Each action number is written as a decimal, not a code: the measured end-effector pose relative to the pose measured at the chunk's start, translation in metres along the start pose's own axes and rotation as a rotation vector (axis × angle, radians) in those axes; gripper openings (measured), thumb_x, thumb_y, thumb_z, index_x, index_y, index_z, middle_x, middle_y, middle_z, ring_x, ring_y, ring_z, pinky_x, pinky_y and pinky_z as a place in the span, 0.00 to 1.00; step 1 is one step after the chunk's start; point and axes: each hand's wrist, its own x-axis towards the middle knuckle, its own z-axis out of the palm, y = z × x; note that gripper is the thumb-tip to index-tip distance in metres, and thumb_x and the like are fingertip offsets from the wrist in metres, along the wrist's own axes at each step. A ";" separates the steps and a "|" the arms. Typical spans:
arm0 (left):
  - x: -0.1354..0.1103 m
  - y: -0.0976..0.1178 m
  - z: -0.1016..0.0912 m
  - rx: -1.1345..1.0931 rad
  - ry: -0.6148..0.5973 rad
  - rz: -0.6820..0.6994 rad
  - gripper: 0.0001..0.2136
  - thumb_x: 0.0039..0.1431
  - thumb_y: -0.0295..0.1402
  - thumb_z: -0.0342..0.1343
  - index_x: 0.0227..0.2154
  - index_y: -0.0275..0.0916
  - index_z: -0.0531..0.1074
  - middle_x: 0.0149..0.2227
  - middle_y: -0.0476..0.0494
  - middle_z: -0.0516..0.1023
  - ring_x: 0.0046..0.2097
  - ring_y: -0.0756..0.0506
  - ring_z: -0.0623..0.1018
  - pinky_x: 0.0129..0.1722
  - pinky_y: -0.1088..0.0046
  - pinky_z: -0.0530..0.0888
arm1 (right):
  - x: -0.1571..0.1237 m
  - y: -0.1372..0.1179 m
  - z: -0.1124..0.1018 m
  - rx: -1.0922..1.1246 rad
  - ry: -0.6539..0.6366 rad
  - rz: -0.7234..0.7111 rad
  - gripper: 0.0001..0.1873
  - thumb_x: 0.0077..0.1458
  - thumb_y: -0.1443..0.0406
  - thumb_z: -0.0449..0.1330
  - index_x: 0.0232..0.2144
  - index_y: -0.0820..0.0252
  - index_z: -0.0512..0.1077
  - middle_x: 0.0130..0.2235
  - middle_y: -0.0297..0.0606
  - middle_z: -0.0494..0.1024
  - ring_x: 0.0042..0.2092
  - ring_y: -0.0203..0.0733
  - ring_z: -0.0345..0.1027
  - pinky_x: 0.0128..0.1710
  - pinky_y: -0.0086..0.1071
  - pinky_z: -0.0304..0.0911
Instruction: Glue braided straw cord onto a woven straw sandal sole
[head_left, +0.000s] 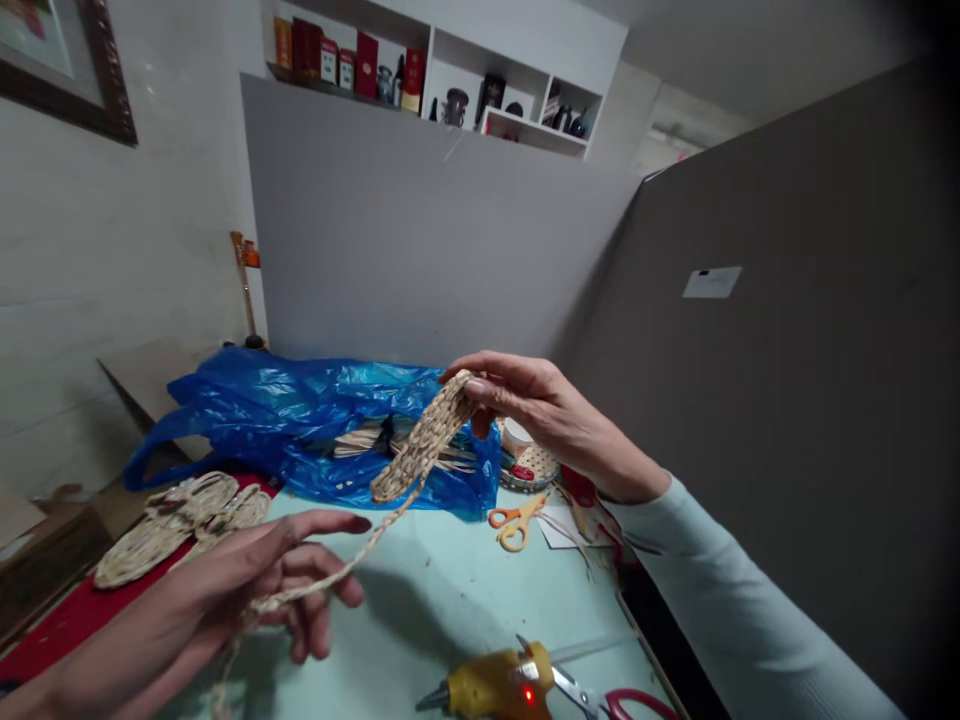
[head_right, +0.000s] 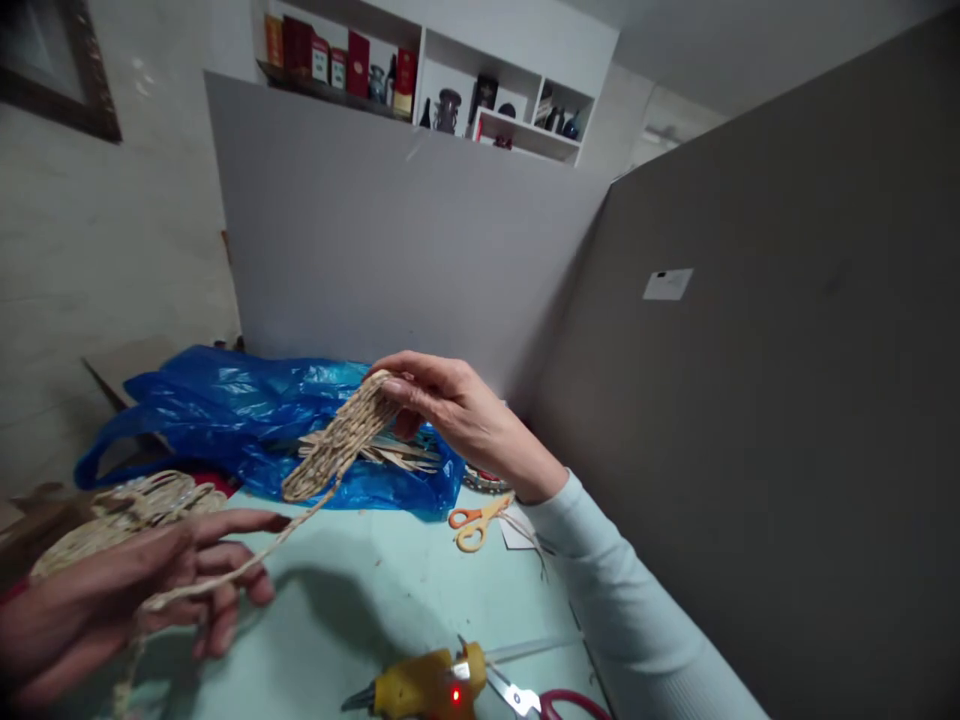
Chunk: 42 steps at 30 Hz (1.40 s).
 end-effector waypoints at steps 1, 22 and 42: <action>0.002 0.009 0.012 0.084 -0.078 -0.016 0.24 0.64 0.50 0.63 0.54 0.39 0.82 0.40 0.38 0.89 0.35 0.36 0.86 0.39 0.62 0.82 | 0.002 -0.006 -0.001 -0.005 -0.022 -0.015 0.11 0.68 0.59 0.63 0.47 0.59 0.78 0.34 0.31 0.77 0.32 0.34 0.71 0.34 0.28 0.69; 0.002 0.060 0.087 -0.027 -0.213 0.237 0.09 0.52 0.34 0.75 0.37 0.44 0.87 0.28 0.50 0.85 0.27 0.50 0.81 0.24 0.81 0.79 | 0.017 -0.051 0.038 0.066 -0.121 -0.184 0.08 0.70 0.65 0.61 0.49 0.57 0.76 0.39 0.31 0.77 0.41 0.34 0.71 0.43 0.28 0.69; 0.005 0.055 0.053 0.164 -0.093 0.543 0.10 0.57 0.36 0.70 0.42 0.49 0.83 0.39 0.48 0.84 0.33 0.44 0.82 0.26 0.74 0.79 | -0.062 0.007 0.121 0.237 0.243 0.182 0.16 0.64 0.52 0.64 0.42 0.56 0.83 0.37 0.35 0.80 0.39 0.40 0.69 0.39 0.32 0.63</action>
